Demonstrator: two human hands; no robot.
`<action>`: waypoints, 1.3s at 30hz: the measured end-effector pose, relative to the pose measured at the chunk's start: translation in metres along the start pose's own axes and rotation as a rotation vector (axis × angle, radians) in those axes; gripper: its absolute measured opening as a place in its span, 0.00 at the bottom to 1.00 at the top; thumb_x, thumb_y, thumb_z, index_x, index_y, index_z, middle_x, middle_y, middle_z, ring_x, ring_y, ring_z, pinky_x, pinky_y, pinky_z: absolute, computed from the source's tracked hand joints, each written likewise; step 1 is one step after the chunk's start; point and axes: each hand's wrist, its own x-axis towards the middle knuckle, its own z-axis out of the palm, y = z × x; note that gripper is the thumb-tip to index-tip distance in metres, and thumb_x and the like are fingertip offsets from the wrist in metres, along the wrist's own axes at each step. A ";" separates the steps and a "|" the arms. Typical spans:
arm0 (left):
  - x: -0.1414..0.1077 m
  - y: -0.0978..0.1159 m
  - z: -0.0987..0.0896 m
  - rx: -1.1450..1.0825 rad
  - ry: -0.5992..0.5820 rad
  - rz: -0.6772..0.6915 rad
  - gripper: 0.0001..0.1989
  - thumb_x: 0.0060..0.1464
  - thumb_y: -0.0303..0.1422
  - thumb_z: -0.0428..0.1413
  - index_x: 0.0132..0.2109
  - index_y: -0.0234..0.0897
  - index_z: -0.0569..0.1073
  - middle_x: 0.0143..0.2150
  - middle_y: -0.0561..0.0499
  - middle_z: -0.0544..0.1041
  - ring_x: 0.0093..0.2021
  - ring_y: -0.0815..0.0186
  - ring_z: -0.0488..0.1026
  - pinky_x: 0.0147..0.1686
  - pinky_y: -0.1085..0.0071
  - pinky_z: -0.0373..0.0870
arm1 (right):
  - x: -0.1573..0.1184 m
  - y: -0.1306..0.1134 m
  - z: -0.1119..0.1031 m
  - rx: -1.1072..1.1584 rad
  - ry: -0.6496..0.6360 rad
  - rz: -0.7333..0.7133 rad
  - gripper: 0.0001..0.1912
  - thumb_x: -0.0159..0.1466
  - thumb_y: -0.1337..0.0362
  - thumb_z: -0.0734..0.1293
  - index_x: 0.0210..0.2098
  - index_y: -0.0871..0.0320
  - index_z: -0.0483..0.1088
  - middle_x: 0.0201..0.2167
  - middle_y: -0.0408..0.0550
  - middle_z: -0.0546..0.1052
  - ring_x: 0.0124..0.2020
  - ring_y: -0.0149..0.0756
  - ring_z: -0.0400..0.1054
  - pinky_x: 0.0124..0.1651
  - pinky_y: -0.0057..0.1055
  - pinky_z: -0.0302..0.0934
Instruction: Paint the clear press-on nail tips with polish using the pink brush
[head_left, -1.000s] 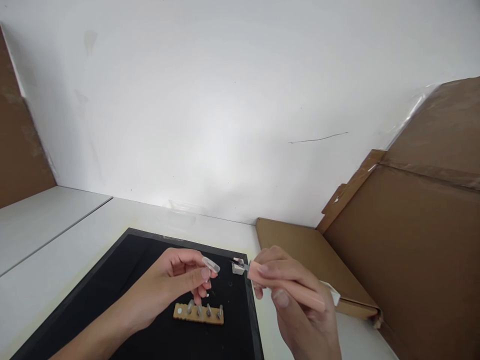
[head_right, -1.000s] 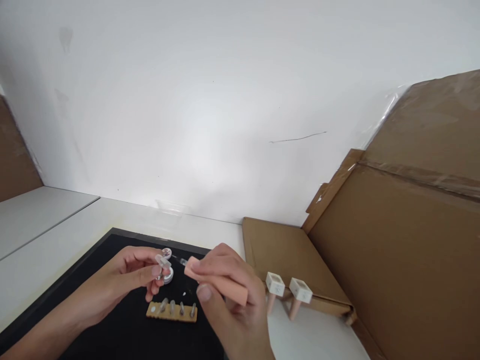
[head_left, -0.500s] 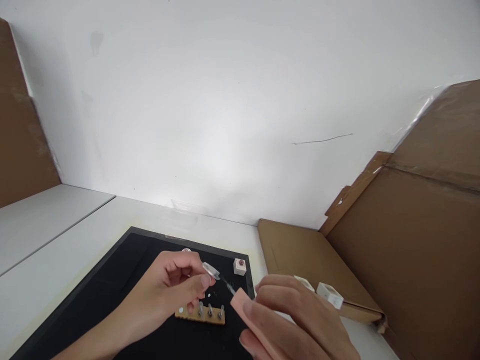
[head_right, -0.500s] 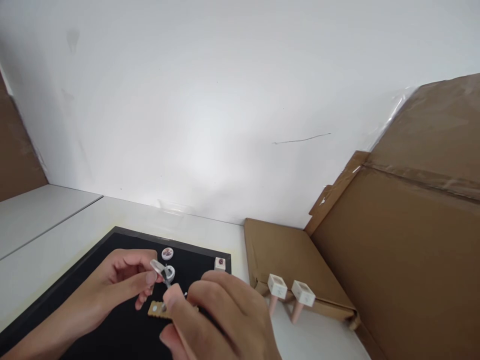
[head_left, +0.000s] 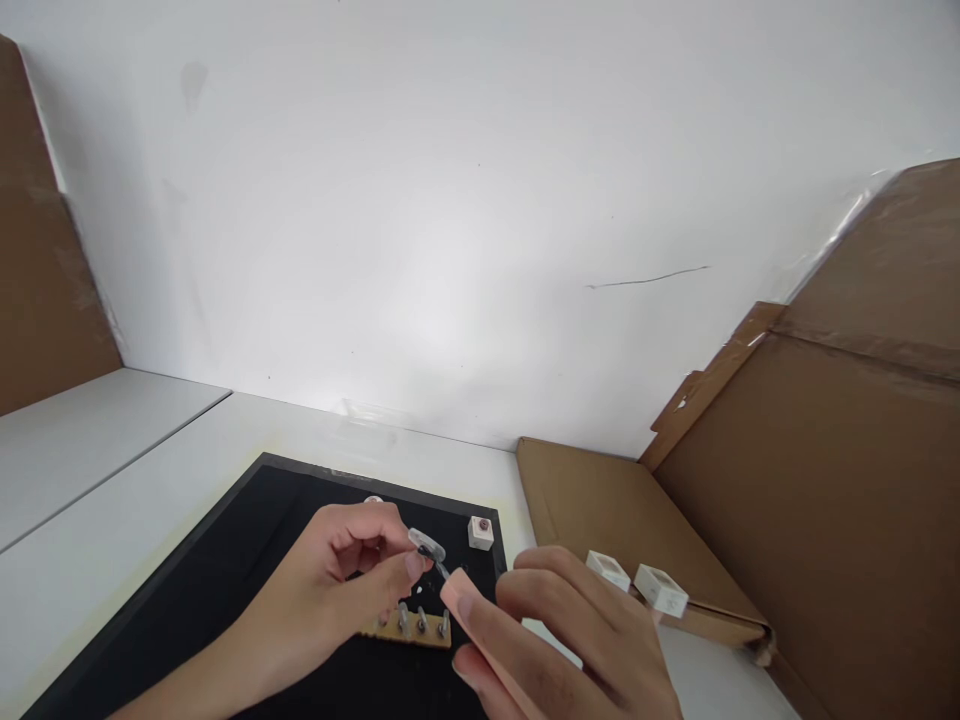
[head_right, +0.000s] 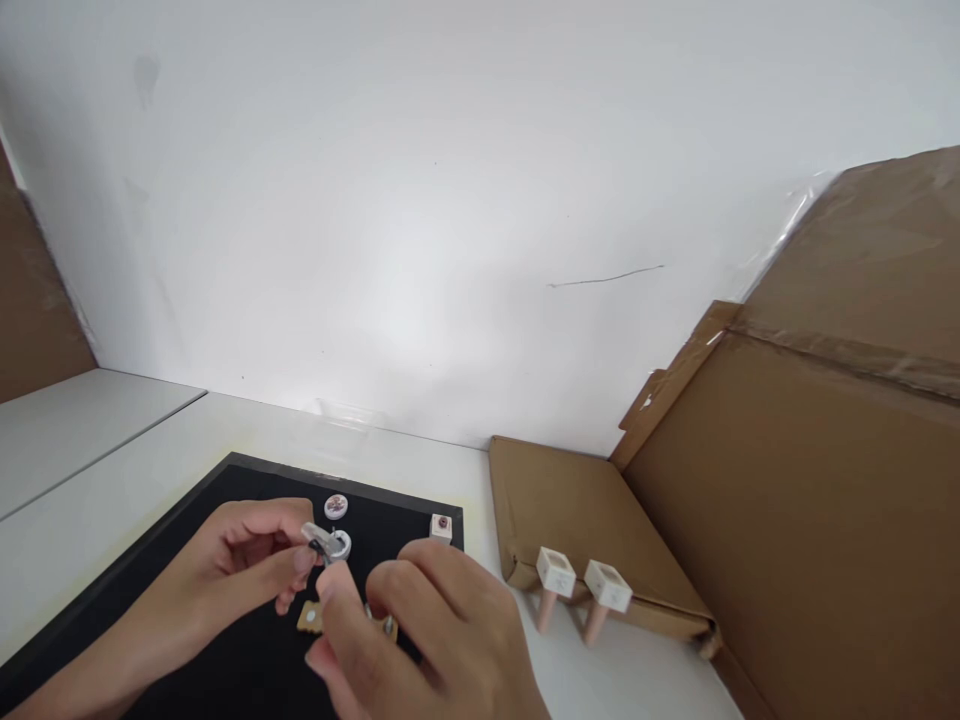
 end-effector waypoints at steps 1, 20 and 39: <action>0.000 0.000 0.001 0.008 0.002 0.002 0.14 0.55 0.38 0.56 0.26 0.34 0.70 0.24 0.56 0.64 0.24 0.73 0.60 0.25 0.76 0.59 | 0.000 0.001 0.000 -0.003 0.000 -0.010 0.08 0.65 0.71 0.62 0.43 0.60 0.69 0.22 0.43 0.73 0.23 0.31 0.66 0.26 0.30 0.61; 0.005 0.007 0.005 0.152 0.078 0.082 0.11 0.54 0.32 0.55 0.25 0.34 0.70 0.22 0.55 0.64 0.24 0.72 0.61 0.24 0.76 0.60 | 0.002 0.005 0.004 -0.027 -0.049 -0.015 0.07 0.66 0.72 0.60 0.38 0.62 0.70 0.19 0.43 0.72 0.21 0.31 0.61 0.25 0.29 0.60; 0.005 0.004 0.003 0.114 0.045 0.036 0.12 0.55 0.34 0.55 0.26 0.34 0.72 0.23 0.54 0.65 0.25 0.71 0.61 0.24 0.76 0.61 | 0.002 0.005 0.003 0.029 -0.016 0.005 0.07 0.65 0.70 0.61 0.41 0.62 0.70 0.18 0.41 0.70 0.19 0.30 0.60 0.21 0.28 0.57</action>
